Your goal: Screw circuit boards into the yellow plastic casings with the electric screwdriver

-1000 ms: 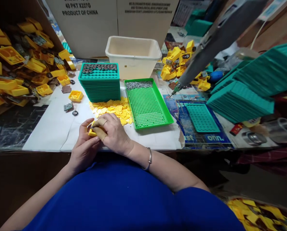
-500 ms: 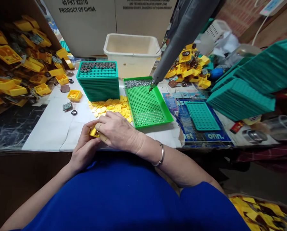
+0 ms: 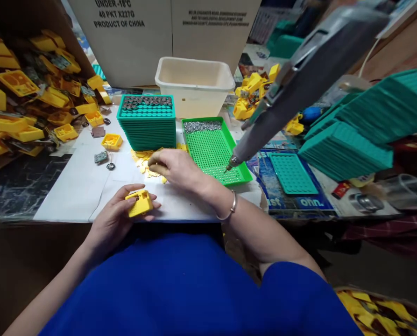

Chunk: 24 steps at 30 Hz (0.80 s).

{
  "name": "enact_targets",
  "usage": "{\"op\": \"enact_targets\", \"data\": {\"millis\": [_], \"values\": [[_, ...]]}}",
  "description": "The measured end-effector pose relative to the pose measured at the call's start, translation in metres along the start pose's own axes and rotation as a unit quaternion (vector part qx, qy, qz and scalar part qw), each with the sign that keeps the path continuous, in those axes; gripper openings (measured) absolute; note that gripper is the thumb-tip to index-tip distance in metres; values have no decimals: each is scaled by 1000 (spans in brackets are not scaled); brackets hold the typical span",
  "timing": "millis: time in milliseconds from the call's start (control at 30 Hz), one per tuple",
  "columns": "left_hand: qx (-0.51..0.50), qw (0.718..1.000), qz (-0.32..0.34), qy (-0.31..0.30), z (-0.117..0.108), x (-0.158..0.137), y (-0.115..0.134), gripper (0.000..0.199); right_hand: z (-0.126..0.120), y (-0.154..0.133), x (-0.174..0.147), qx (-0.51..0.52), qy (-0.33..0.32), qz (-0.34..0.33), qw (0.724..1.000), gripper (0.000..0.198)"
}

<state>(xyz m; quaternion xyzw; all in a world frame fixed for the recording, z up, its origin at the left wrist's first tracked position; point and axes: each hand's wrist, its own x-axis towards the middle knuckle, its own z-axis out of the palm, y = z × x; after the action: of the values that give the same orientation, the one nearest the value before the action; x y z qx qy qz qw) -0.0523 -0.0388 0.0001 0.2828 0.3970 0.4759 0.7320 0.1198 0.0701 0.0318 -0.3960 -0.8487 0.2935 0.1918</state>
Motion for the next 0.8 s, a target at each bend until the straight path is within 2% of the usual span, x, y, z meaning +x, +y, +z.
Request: {"op": "enact_targets", "data": {"millis": [67,133,267,367,433,533,600,667,733,800], "values": [[-4,1000,-10,-9,-1,-2,5,23,2,1,17,-135,10,-16,991,16],[-5,1000,-19,-22,-2,-3,8,21,8,1,33,-206,-18,-34,978,18],[-16,998,-42,-47,-4,-2,13,18,17,1,51,-264,-62,-71,960,19],[-33,997,-39,-51,-4,0,14,17,15,2,52,-272,-73,-74,957,21],[-37,998,-30,-45,-3,2,13,19,11,3,44,-216,-44,-73,973,25],[-7,1000,-9,-27,-2,5,9,18,8,1,20,11,34,-81,996,26],[21,999,25,-7,-1,7,5,21,9,-2,-2,201,74,-52,975,18],[38,997,60,13,1,9,2,24,12,-5,-23,333,102,-4,937,17],[46,996,74,25,3,11,-1,23,17,-6,-38,378,119,20,918,27],[53,995,73,29,7,12,-3,20,23,-3,-48,386,130,26,913,34]]}}
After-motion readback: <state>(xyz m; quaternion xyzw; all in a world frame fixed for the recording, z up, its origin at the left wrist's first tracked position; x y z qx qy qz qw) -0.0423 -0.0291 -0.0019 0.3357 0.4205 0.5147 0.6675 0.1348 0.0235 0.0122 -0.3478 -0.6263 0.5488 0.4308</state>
